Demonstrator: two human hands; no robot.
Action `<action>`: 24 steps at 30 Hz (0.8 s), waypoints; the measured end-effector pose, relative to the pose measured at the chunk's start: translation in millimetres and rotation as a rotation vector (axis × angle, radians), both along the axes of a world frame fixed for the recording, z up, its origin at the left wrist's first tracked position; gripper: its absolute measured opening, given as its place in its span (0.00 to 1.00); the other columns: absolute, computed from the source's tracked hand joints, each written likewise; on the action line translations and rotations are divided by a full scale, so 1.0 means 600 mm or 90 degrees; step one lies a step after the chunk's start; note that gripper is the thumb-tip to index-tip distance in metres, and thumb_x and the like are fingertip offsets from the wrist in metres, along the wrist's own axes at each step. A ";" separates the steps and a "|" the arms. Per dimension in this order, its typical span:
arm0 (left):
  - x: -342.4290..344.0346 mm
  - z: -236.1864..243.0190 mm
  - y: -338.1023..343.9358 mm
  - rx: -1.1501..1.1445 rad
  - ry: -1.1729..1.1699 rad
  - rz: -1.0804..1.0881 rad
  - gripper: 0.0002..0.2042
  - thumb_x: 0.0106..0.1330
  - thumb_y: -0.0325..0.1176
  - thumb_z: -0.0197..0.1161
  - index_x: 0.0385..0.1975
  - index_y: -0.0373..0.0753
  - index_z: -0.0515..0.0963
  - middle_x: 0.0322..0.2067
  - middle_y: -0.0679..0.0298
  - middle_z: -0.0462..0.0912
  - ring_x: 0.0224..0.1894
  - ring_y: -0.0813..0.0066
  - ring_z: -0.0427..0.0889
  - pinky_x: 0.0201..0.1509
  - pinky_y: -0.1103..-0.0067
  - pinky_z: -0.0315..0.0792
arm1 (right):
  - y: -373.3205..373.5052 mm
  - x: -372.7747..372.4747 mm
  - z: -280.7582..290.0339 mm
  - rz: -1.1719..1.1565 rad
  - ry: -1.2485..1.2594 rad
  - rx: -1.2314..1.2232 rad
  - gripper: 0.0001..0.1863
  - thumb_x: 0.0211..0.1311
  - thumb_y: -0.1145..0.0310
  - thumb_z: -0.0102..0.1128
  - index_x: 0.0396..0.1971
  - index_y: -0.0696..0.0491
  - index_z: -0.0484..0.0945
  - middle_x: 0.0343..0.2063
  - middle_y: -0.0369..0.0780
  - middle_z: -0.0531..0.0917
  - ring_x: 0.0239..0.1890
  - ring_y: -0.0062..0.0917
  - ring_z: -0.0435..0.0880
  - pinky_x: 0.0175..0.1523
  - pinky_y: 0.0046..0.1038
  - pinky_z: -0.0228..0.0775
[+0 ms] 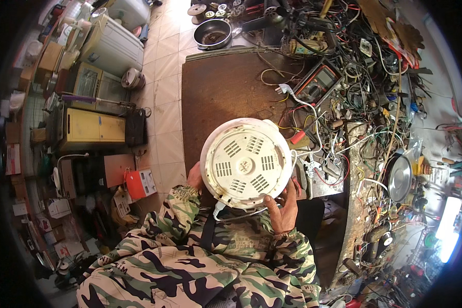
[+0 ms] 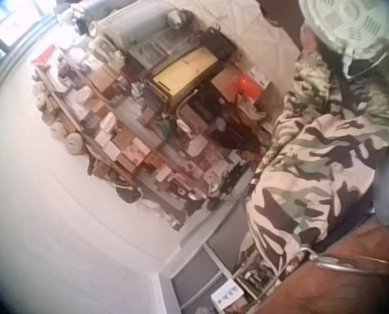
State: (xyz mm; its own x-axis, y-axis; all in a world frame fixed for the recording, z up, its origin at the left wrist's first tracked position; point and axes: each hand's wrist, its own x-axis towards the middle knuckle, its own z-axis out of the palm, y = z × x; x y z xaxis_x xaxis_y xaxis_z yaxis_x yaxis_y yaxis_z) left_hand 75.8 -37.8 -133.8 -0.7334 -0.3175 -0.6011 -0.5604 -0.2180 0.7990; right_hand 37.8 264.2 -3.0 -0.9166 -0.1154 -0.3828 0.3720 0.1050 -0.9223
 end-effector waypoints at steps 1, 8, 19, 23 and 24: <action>0.011 -0.033 -0.012 -0.057 0.000 -0.039 0.28 0.80 0.53 0.48 0.56 0.30 0.79 0.48 0.54 0.86 0.52 0.69 0.82 0.60 0.73 0.73 | -0.002 0.000 0.003 0.010 -0.008 0.002 0.53 0.63 0.46 0.73 0.76 0.61 0.54 0.60 0.55 0.78 0.59 0.38 0.82 0.61 0.37 0.76; 0.026 -0.081 0.001 -0.019 0.021 0.044 0.27 0.80 0.53 0.52 0.55 0.30 0.80 0.48 0.54 0.86 0.52 0.69 0.82 0.59 0.73 0.73 | -0.004 -0.002 0.010 0.021 -0.010 0.003 0.52 0.65 0.46 0.71 0.75 0.62 0.55 0.62 0.50 0.77 0.62 0.34 0.78 0.65 0.35 0.70; 0.023 -0.108 0.009 -0.036 0.063 0.062 0.26 0.78 0.51 0.55 0.57 0.31 0.79 0.50 0.51 0.86 0.55 0.62 0.82 0.62 0.70 0.73 | 0.000 -0.014 -0.003 0.012 0.008 -0.046 0.49 0.65 0.49 0.72 0.75 0.61 0.57 0.63 0.50 0.76 0.66 0.36 0.76 0.68 0.38 0.68; 0.016 -0.080 0.015 -0.177 0.124 0.006 0.26 0.79 0.50 0.50 0.59 0.32 0.78 0.53 0.47 0.84 0.59 0.56 0.80 0.66 0.67 0.69 | -0.005 -0.048 -0.010 0.046 -0.023 -0.035 0.43 0.64 0.56 0.70 0.71 0.64 0.62 0.62 0.48 0.77 0.63 0.32 0.76 0.69 0.35 0.64; 0.011 -0.057 0.016 -0.220 0.145 -0.023 0.26 0.79 0.50 0.48 0.59 0.32 0.77 0.54 0.47 0.83 0.60 0.55 0.79 0.67 0.67 0.68 | -0.002 -0.052 -0.007 0.058 -0.028 -0.045 0.43 0.64 0.57 0.70 0.71 0.64 0.63 0.61 0.48 0.78 0.62 0.33 0.77 0.69 0.35 0.64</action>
State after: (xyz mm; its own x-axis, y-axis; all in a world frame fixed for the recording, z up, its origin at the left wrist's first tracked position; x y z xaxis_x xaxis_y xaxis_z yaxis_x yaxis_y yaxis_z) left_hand 82.2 -28.0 -167.9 -0.8496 -0.4441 -0.2846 -0.3630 0.1009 0.9263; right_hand 6.7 262.7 -7.4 -0.8839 -0.2251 -0.4100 0.4037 0.0755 -0.9118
